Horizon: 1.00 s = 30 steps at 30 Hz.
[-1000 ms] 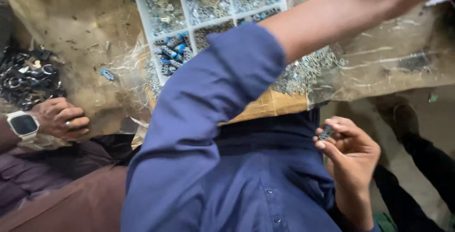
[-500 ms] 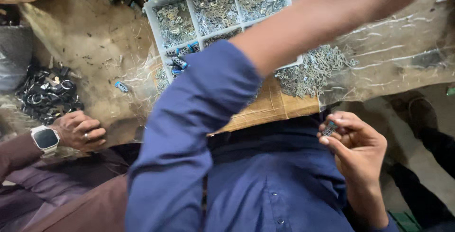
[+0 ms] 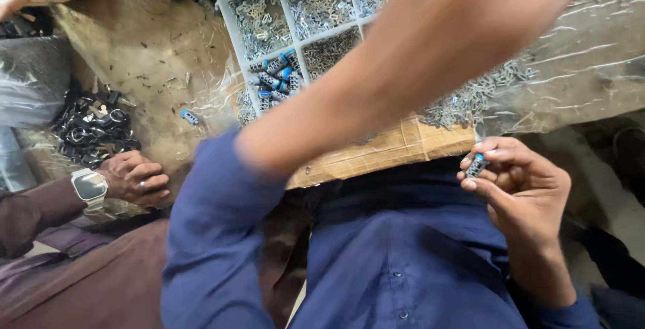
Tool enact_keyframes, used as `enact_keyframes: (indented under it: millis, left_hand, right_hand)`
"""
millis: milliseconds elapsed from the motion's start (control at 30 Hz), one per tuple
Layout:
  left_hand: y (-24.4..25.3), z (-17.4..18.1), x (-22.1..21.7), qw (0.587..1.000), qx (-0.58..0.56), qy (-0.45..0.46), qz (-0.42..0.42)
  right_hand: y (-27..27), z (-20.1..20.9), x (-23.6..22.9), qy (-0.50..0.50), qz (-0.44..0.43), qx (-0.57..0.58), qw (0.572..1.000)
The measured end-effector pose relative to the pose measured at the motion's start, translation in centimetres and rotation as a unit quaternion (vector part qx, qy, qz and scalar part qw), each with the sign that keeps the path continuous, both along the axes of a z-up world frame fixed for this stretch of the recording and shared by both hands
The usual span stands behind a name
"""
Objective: The person assembles small cylindrical key components by inserting metal pins into blue-and-white plastic housings. They repeatedly pick up pins from a compartmentalized tray, insert them into the cylinders, and place the assembled units back into the tray. The process is repetitive and focused on manual dexterity.
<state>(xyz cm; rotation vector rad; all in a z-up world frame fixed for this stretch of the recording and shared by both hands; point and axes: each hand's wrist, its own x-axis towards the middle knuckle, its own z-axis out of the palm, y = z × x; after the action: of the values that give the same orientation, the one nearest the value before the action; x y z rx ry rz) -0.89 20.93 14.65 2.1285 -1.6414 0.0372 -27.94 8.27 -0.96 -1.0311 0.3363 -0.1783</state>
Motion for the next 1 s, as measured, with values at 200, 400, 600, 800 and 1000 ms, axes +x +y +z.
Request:
enact_keyframes:
  millis: [200,400,600,800,1000]
  left_hand:
    - [12.1,0.8,-10.0,0.971,-0.026,0.172,0.162]
    - [4.5,-7.8,-15.0,0.949,-0.135,0.274,0.081]
    - [-1.9,-11.6,-15.0,0.955,-0.075,0.182,0.220]
    - [2.5,-11.5,-16.2,0.947,-0.043,0.179,0.265]
    - [-2.6,-9.6,-15.6,0.956,-0.147,0.174,0.188]
  right_hand:
    - [-2.0,-1.0,0.4,-0.014,-0.024,-0.023,0.999]
    - [-6.8,-1.4,-2.7,-0.020,-0.095,-0.056,0.994]
    - [-7.3,-2.4,-1.5,0.006,-0.123,-0.122,0.985]
    - [-3.0,-1.5,2.6,0.029,-0.130,-0.083,0.988]
    - [-10.6,-0.8,-1.3,0.150,-0.152,-0.040,0.976]
